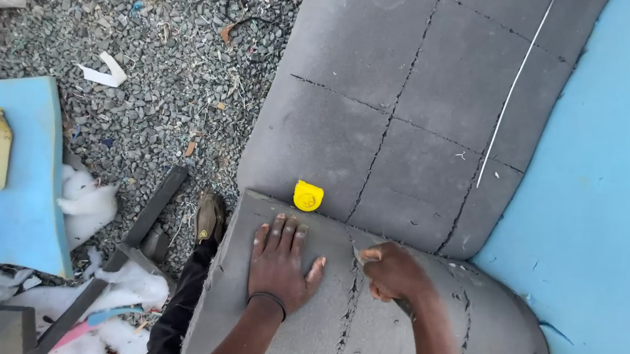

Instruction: Measuring and marking lines on a large piece of upholstery foam using a tape measure and a marking tool.

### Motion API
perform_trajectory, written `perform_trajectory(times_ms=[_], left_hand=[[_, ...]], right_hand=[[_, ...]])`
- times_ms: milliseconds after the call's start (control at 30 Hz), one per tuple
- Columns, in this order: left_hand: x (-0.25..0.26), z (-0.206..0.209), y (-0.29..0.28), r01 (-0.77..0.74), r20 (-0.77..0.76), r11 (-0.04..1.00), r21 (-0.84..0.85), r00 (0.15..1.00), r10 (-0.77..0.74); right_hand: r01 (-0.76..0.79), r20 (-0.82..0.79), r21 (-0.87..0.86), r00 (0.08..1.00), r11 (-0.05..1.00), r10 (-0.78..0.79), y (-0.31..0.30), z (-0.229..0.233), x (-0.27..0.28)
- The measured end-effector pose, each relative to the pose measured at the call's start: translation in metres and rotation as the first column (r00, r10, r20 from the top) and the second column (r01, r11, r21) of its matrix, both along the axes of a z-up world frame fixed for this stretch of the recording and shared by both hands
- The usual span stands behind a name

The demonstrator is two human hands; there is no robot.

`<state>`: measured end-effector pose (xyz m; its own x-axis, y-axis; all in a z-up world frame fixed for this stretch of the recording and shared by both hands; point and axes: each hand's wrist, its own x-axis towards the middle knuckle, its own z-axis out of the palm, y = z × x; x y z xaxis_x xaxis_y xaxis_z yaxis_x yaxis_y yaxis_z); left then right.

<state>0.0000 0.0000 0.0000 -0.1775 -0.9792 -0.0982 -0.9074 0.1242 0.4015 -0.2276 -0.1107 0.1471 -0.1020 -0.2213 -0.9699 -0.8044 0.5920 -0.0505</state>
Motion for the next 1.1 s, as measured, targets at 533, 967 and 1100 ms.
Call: perform_trajectory(times_ms=[533,967,1100], left_hand=[[0.000,-0.002,0.000,-0.003,0.037,1.000,0.011,0.999,0.003],[0.004,-0.004,-0.004,0.025,0.050,0.995,0.095,0.998,-0.030],[0.003,-0.002,-0.013,0.031,0.080,0.999,0.041,0.996,-0.034]], right_hand=[[0.023,-0.072,-0.066,0.997,0.998,-0.028,0.043,0.072,0.020],[-0.003,-0.074,-0.115,0.997,0.993,-0.006,0.058,0.099,0.017],[0.039,-0.068,-0.135,0.997,0.990,-0.049,0.066,0.133,0.016]])
